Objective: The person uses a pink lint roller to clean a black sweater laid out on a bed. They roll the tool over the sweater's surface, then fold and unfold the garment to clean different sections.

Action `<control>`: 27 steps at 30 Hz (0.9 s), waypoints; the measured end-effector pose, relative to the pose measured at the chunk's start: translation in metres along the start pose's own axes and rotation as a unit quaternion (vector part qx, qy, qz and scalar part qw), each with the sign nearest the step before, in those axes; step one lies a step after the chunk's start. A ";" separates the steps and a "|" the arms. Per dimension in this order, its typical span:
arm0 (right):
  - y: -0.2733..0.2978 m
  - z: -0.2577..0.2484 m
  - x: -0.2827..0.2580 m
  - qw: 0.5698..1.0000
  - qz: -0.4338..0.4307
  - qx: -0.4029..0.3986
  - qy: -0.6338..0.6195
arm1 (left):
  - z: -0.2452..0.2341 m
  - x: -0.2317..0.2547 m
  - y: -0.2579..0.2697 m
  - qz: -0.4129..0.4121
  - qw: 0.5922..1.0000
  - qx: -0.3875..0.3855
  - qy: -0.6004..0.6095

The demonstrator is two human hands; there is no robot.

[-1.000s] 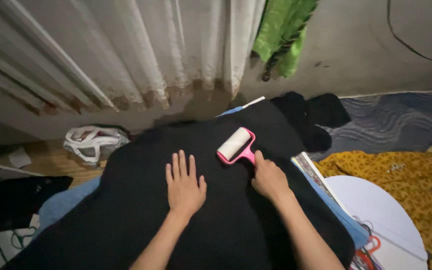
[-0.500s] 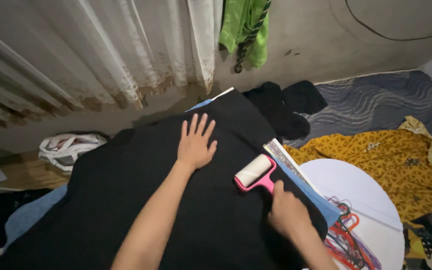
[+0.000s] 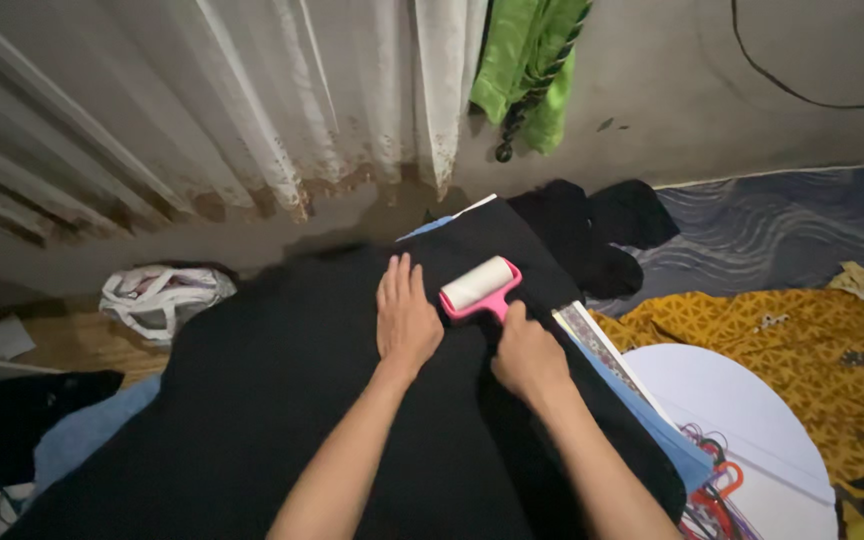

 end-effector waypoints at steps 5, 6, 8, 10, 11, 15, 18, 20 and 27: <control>-0.050 -0.008 -0.030 0.998 -0.055 0.044 0.001 | -0.017 -0.012 0.012 -0.011 0.989 0.099 0.113; -0.056 -0.006 -0.035 0.997 -0.060 0.042 -0.005 | -0.018 -0.014 0.013 -0.013 0.987 0.105 0.120; -0.063 -0.006 -0.043 0.997 -0.070 0.038 -0.014 | -0.019 -0.017 0.012 -0.017 0.983 0.117 0.138; -0.058 -0.003 -0.039 0.999 -0.046 0.014 -0.025 | -0.017 -0.020 0.011 -0.023 0.981 0.120 0.149; -0.054 -0.002 -0.036 0.999 -0.032 0.002 -0.030 | -0.016 -0.021 0.012 -0.025 0.980 0.120 0.155; -0.027 0.002 -0.025 1.000 0.002 -0.023 -0.008 | -0.013 -0.020 0.010 -0.033 0.986 0.098 0.133; -0.025 0.005 -0.023 1.000 -0.001 -0.025 -0.007 | -0.010 -0.014 0.009 -0.037 0.993 0.068 0.093; -0.039 0.002 -0.031 0.999 -0.024 -0.017 -0.019 | -0.010 -0.011 0.006 -0.043 0.996 0.032 0.069; -0.076 -0.002 -0.048 0.997 -0.072 0.011 -0.019 | 0.003 0.001 0.027 0.001 0.999 -0.044 0.002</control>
Point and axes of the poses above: each hand's wrist, its own y-axis away from the middle knuckle, its own z-axis out of the palm, x = y × z, the point moved 7 cm from there along -y, towards the middle knuckle, and after that the axes turned 15 degrees about -x, right-handed, at the moved point
